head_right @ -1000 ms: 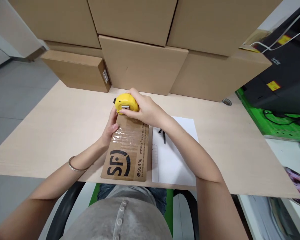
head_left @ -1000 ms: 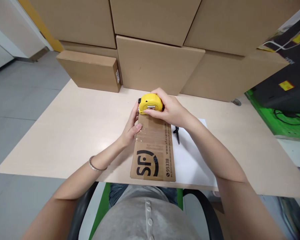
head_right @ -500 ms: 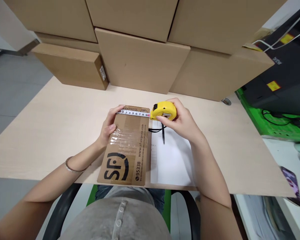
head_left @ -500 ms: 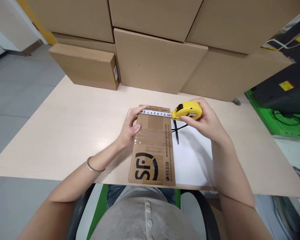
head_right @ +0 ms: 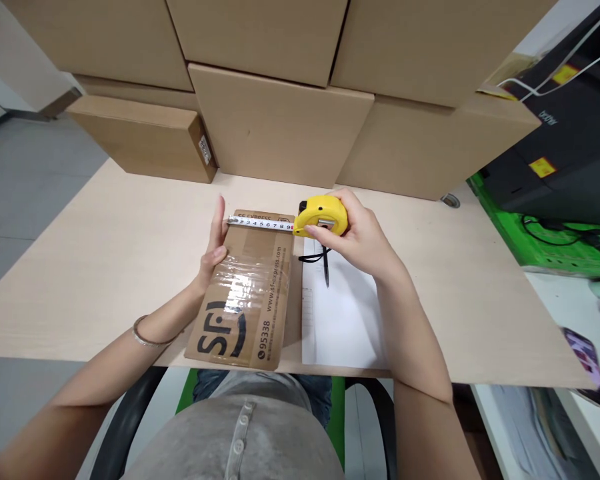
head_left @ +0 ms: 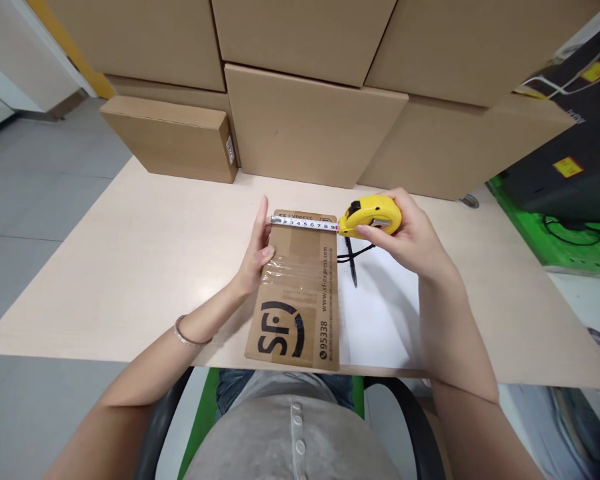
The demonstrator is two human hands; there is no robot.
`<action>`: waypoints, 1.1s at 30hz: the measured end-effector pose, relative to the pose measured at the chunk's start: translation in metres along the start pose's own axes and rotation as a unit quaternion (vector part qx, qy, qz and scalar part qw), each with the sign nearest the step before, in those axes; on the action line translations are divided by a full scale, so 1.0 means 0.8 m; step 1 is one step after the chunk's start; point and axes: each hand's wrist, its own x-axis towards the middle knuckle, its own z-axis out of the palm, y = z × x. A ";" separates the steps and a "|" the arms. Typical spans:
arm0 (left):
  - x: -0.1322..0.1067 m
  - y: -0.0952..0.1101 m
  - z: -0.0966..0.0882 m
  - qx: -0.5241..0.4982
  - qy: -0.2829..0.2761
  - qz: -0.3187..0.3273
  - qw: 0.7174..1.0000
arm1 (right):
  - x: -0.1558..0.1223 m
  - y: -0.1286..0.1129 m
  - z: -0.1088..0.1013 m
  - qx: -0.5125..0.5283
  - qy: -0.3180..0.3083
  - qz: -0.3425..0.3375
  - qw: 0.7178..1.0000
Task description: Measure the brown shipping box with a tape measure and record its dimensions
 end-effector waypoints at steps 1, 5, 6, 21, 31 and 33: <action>-0.002 0.001 0.002 -0.049 0.015 -0.019 0.998 | 0.001 -0.006 0.003 0.003 0.012 -0.005 1.000; -0.013 0.009 -0.007 -0.162 0.092 -0.073 0.980 | 0.007 -0.031 0.025 0.045 0.028 -0.022 0.998; -0.017 0.011 -0.014 -0.158 0.114 -0.071 0.978 | 0.008 -0.036 0.032 0.061 0.020 -0.023 0.998; -0.067 0.012 -0.041 -0.057 0.187 -0.191 0.962 | -0.025 -0.029 0.126 -0.020 -0.134 -0.012 0.991; -0.078 0.015 -0.018 -0.081 0.144 -0.186 0.969 | -0.015 0.007 0.065 -0.162 0.017 0.083 0.983; -0.076 0.016 -0.015 -0.084 0.143 -0.186 0.968 | -0.022 0.030 0.040 -0.273 -0.044 0.210 0.938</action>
